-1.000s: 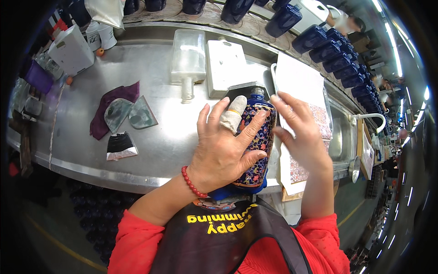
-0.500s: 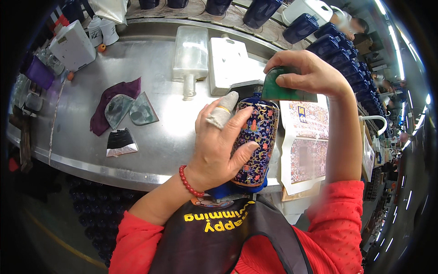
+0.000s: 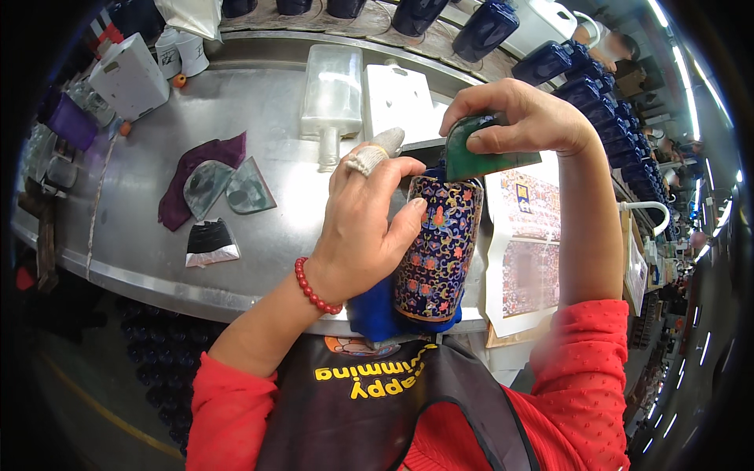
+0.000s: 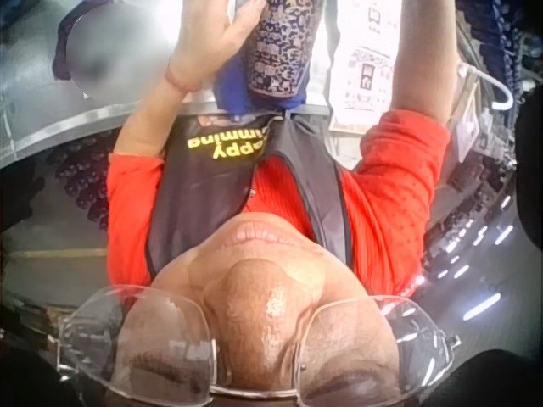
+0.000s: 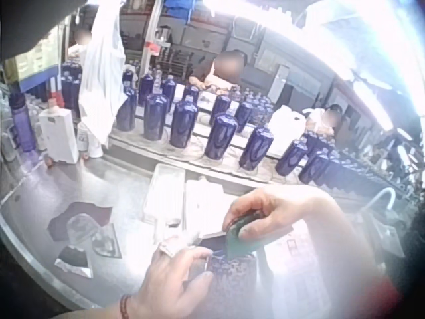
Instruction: The person applies a decorative sticker to a dark blue cylindrical bottle, smooths it with a green plastic squeegee, and trims excess edges. They rotate the bottle to align and press the sticker, then peel away the backing and continue smoothing the surface.
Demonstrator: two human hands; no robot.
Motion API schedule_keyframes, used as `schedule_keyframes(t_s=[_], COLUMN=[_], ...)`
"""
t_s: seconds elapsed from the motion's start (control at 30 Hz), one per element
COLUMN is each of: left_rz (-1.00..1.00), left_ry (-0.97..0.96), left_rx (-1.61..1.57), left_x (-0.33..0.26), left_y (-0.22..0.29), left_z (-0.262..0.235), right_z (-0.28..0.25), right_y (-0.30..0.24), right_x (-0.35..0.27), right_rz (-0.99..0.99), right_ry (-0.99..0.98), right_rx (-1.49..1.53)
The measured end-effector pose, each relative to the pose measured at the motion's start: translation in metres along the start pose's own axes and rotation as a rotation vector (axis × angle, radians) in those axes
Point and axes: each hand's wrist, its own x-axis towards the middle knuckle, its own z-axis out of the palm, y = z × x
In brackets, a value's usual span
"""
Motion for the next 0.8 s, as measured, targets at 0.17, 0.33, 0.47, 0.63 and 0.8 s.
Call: schedule_keyframes(t_s=[0.17,0.33,0.47,0.63,0.8], left_rz=[-0.013,0.023,0.048,0.124,0.156], left_ry=[-0.078,-0.064,-0.049,-0.003,-0.010], left_rx=[-0.021,0.028,0.068,0.137,0.218], left_x=[0.009,0.020,0.028,0.031,0.030], left_y=[0.001,0.003,0.003,0.017,0.033], left_z=[0.002,0.020,0.026,0.027,0.027], right_z=[0.000,0.008,0.026,0.068,0.101], right_y=[0.004,0.009,0.016,0.019,0.014], right_x=[-0.005,-0.025,-0.044,-0.054,-0.059], right_rz=[-0.017,-0.032,-0.039,-0.204,-0.144], right_ry=[0.020,0.211,0.466,0.679,0.626], right_rx=[0.001,0.107,0.077,-0.279,-0.350])
